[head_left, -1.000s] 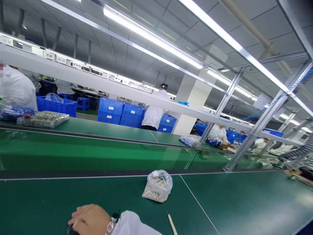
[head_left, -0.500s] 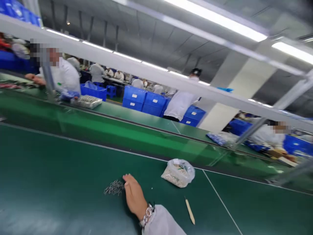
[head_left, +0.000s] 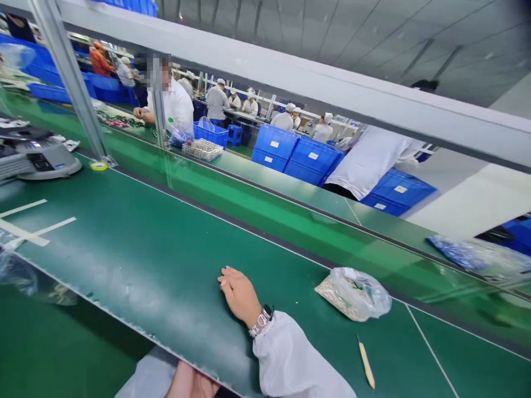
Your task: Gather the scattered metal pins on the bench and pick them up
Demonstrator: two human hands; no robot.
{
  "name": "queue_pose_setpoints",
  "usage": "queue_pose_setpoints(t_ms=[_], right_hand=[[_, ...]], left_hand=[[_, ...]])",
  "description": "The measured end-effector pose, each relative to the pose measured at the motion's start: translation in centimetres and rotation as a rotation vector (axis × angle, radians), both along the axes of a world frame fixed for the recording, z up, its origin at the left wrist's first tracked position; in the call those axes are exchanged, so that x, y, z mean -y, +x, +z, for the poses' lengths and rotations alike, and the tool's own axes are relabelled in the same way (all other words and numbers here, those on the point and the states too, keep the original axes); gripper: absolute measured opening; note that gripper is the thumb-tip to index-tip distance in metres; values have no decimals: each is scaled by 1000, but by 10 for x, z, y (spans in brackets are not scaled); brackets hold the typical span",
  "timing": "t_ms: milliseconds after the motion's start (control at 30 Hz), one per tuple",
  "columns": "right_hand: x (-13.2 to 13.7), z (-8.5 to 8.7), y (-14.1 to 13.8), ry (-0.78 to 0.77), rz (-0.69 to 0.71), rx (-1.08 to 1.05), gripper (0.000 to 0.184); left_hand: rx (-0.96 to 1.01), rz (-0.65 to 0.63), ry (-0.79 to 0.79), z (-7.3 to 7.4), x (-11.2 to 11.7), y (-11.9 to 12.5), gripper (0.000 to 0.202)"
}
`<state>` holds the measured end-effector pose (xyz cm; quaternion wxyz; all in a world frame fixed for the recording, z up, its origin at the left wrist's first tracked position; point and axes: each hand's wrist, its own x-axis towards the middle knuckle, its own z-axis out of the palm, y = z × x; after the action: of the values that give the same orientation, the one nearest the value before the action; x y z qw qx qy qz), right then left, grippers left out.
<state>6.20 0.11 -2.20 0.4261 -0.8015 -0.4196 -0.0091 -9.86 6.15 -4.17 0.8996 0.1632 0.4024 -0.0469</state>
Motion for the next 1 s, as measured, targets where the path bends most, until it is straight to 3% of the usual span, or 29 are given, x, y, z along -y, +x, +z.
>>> queue_pose_setpoints(t_ms=[133, 400, 600, 800, 1000], right_hand=[[2, 0, -19, 53, 110, -2, 24], [15, 9, -67, 42, 269, -64, 23], [21, 13, -84, -33, 290, -68, 20], [23, 12, -102, -204, 324, -2, 27], [23, 7, -123, -201, 275, 58, 28]], left_hand=[[-131, 104, 51, 7, 7, 5, 38], [-23, 192, -37, 11, 2, 5, 37], [-56, 202, -162, 23, 1, -1, 37], [16, 146, -261, 23, 0, -8, 31], [45, 151, -389, 26, -1, -9, 27]])
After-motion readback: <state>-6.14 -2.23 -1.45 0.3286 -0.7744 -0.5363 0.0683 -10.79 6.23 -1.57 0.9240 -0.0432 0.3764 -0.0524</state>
